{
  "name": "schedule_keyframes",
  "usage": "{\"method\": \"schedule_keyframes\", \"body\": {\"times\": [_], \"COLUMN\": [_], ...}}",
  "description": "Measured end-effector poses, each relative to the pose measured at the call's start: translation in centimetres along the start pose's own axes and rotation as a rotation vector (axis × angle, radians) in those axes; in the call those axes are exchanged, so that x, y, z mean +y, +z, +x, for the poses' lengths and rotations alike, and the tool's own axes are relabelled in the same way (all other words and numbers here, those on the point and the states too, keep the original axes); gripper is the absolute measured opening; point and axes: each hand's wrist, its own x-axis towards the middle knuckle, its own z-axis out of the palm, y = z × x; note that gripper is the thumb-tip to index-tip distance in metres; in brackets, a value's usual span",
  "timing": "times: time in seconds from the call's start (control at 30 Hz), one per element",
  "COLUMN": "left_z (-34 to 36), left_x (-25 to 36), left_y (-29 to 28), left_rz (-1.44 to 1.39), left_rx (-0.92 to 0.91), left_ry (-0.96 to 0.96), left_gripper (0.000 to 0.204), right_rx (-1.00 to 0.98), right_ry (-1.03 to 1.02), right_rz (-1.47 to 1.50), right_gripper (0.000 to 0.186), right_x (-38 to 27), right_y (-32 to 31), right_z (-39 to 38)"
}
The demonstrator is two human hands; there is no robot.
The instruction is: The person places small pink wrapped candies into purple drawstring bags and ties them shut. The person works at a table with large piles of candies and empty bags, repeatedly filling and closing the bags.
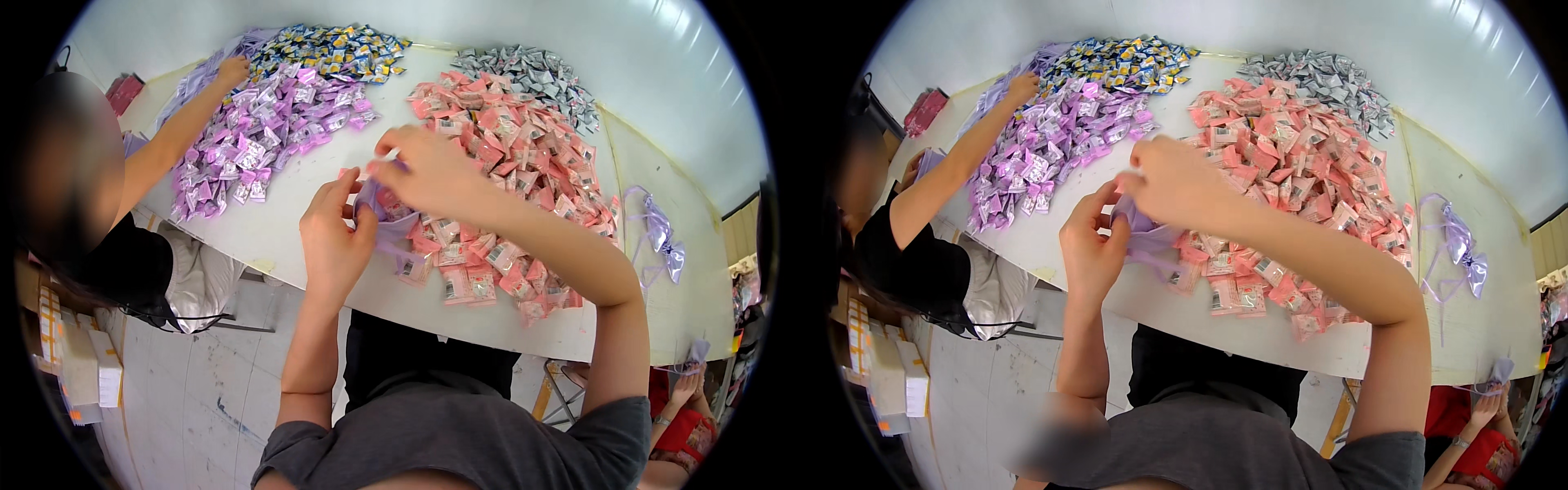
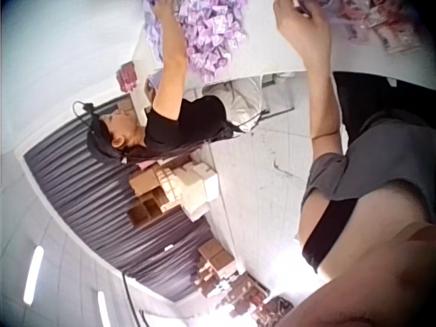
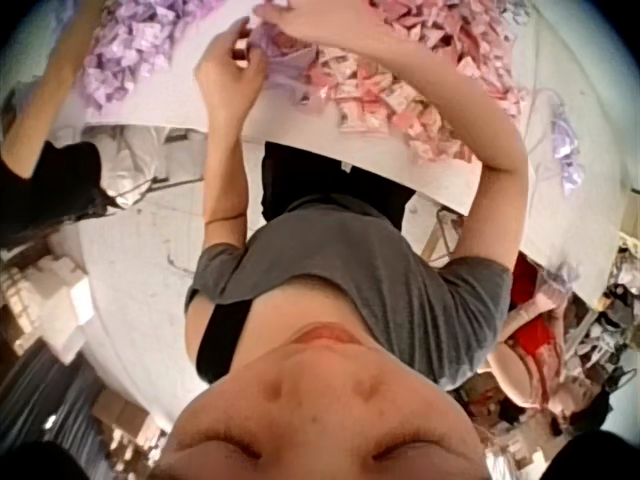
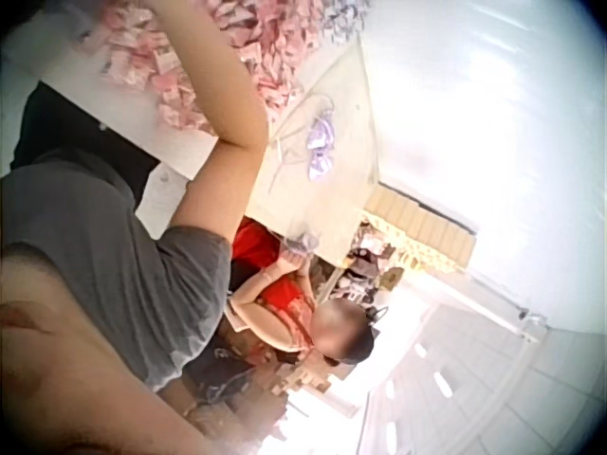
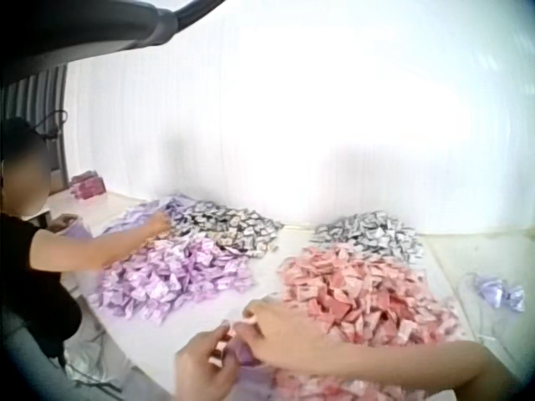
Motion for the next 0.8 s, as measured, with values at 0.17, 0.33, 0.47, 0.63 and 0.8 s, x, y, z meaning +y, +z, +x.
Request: {"method": "schedule_keyframes", "body": {"times": [0.17, 0.33, 0.47, 0.63, 0.8], "left_z": [-0.2, -0.5, -0.1, 3.5, 5.9], "left_x": [0.1, 0.0, -1.1, 2.7, 3.1], "left_y": [-0.8, -2.0, -4.3, -7.1, -7.4], "left_rz": [0.004, 0.021, 0.27, 0.221, -0.136], "left_rx": [-0.028, -0.223, -0.357, -0.214, -0.435], "left_ry": [-0.006, 0.011, 0.178, 0.207, 0.086], "left_gripper": [0.029, 0.014, 0.015, 0.012, 0.014], "right_rx": [-0.063, -0.16, -0.123, -0.059, -0.264], "right_ry": [-0.129, -0.133, 0.012, -0.009, 0.238], "right_rz": [-0.241, -0.037, 0.22, 0.544, 1.065], "right_gripper": [0.022, 0.017, 0.018, 0.019, 0.021], "right_x": [2.6, 7.2, 5.8, 3.3, 2.4], "right_y": [-3.4, 1.1, -0.6, -3.8, -7.9], "right_z": [-0.5, -0.6, 0.1, -0.6, -2.2]}}
